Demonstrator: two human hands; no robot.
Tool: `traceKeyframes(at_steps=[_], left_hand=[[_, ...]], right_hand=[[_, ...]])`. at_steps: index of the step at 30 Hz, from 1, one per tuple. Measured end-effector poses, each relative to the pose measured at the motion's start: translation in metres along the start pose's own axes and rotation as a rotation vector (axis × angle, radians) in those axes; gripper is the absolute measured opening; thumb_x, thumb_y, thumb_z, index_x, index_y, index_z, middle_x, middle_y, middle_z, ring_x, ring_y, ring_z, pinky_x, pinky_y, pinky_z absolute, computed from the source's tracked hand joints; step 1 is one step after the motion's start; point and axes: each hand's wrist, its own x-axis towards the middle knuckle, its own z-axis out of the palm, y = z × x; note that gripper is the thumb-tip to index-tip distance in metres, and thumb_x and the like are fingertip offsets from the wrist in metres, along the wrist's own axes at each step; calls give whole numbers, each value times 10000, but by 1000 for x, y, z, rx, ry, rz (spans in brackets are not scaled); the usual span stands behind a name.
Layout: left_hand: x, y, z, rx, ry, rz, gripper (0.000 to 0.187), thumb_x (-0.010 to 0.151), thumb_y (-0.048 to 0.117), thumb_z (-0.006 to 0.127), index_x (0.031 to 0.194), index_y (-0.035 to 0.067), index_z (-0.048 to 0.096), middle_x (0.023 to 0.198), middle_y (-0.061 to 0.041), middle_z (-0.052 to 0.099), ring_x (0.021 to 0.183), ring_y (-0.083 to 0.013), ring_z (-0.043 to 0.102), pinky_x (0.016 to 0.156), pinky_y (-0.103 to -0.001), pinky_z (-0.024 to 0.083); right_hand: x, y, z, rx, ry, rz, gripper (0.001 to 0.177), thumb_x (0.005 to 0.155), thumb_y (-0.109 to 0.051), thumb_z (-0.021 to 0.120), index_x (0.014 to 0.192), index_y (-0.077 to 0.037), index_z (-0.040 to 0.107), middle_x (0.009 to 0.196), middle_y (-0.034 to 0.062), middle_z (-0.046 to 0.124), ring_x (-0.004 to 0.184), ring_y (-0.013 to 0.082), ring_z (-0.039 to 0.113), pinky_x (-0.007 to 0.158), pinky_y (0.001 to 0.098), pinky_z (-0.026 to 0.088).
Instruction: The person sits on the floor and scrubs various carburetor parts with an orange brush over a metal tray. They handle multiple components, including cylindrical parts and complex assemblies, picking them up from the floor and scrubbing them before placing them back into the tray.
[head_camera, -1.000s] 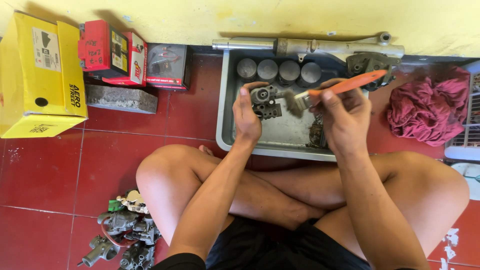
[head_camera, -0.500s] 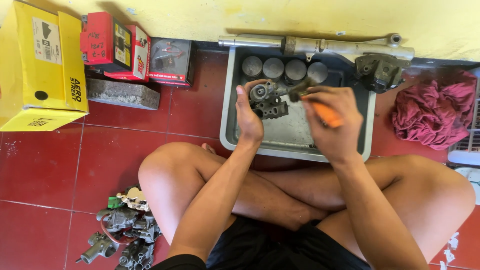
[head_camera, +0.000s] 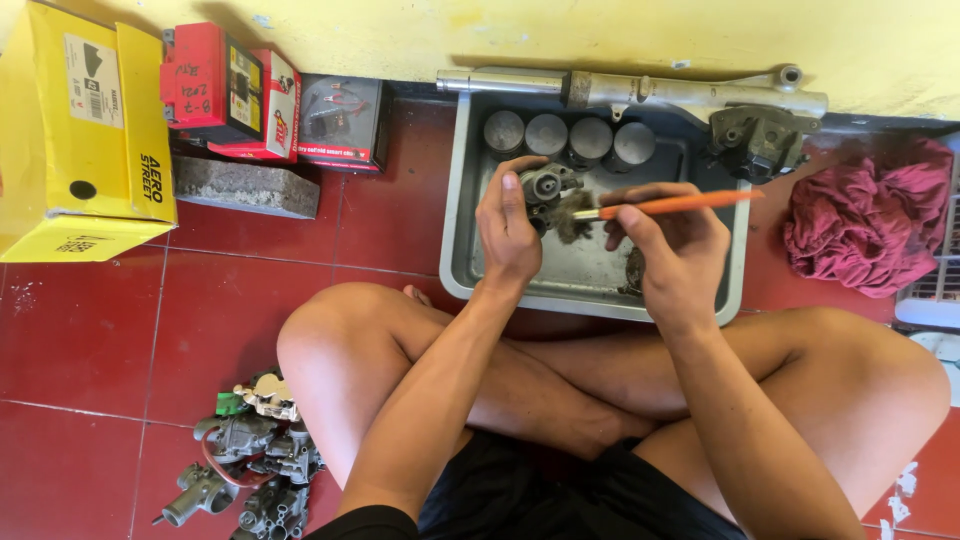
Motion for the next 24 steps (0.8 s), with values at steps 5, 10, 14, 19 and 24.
traceKeyframes(at_steps=[5, 10, 14, 19, 24], left_hand=[[-4, 1, 0, -101, -75, -25, 555, 1141, 368, 208, 1172, 121, 703, 1077, -145, 729, 1078, -330, 693, 1012, -475, 519], [-3, -2, -1, -167, -58, -35, 586, 1137, 369, 178, 1176, 107, 701, 1080, -167, 729, 1064, -339, 693, 1013, -479, 521], [-6, -1, -3, -87, -44, -5, 544, 1127, 366, 225, 1149, 130, 715, 1063, -130, 742, 1044, -309, 709, 993, -446, 530], [-7, 0, -1, 8, -7, 16, 519, 1127, 360, 244, 1140, 136, 711, 1055, -116, 745, 1032, -331, 711, 991, -448, 529], [-8, 0, 0, 91, 33, 29, 488, 1130, 333, 255, 1152, 126, 696, 1070, -119, 736, 1047, -349, 702, 999, -468, 517]], right_hand=[[4, 26, -8, 201, 40, 201, 116, 972, 2, 687, 1034, 52, 602, 993, 261, 685, 763, 243, 717, 621, 327, 624], [3, 42, -15, 397, 64, 278, 131, 934, 38, 689, 1009, 80, 590, 1010, 275, 635, 795, 296, 738, 672, 350, 658], [3, 46, -14, 307, 18, 287, 143, 932, 53, 692, 1020, 104, 592, 990, 267, 617, 813, 314, 735, 692, 391, 667], [1, 37, -1, 29, -58, 108, 154, 949, 62, 720, 1044, 112, 608, 970, 222, 598, 827, 325, 748, 704, 416, 664], [-1, 24, 10, -112, -62, -84, 130, 959, 85, 718, 1018, 123, 608, 982, 193, 542, 833, 315, 724, 687, 390, 651]])
